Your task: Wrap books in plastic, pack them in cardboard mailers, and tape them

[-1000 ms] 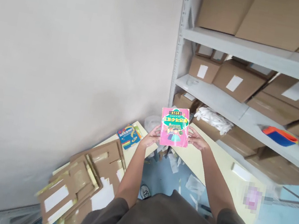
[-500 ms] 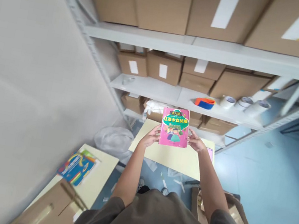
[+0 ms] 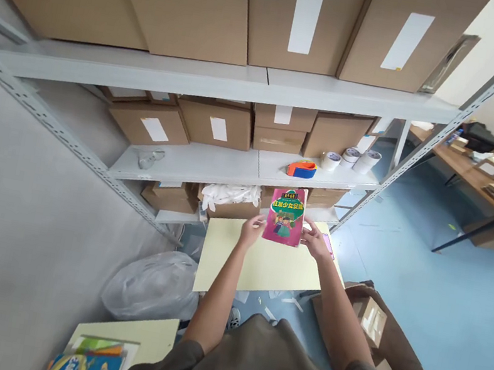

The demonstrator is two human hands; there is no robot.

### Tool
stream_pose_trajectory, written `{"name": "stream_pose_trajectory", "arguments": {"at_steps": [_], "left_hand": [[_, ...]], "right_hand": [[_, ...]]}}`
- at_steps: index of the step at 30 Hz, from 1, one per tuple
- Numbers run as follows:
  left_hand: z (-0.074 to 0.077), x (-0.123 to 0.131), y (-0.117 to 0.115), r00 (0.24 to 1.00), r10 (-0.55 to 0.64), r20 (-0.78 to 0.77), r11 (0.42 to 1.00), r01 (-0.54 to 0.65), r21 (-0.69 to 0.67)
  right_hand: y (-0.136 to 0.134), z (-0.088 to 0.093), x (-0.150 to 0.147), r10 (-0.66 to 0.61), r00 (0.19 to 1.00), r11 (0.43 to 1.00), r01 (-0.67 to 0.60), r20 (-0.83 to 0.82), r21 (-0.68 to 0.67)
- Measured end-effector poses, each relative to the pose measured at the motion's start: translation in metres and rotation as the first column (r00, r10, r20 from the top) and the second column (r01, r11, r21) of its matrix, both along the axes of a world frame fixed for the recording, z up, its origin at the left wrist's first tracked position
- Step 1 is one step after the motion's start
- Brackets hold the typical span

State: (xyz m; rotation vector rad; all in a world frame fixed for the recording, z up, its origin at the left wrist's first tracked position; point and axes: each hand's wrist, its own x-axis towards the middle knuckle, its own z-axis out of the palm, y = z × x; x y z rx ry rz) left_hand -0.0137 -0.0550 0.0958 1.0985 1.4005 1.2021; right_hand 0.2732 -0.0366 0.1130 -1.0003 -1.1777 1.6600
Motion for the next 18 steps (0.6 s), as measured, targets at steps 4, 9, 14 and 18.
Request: {"name": "stream_pose_trajectory", "arguments": {"at_steps": [4,9,14,18], "left_hand": [[0.006,0.049,0.005,0.982,-0.189,0.002,0.976,0.188,0.111],[0.019,0.069,0.007,0.993,-0.116,-0.016,0.977,0.117,0.181],[0.042,0.028,0.013,0.953,-0.232,0.194,0.964,0.198,0.179],[0.061,-0.011,0.015,0.875,-0.358,0.325,0.931,0.311,0.190]], "right_hand": [[-0.017,-0.009,-0.042,-0.056,0.994,0.989,0.043,0.092,0.141],[-0.027,-0.011,-0.075,-0.108,0.972,0.948,0.037,0.210,0.317],[-0.014,0.004,-0.049,-0.152,0.952,0.947,0.064,0.264,0.314],[0.007,0.019,-0.010,-0.109,0.976,0.985,0.081,0.189,0.150]]}}
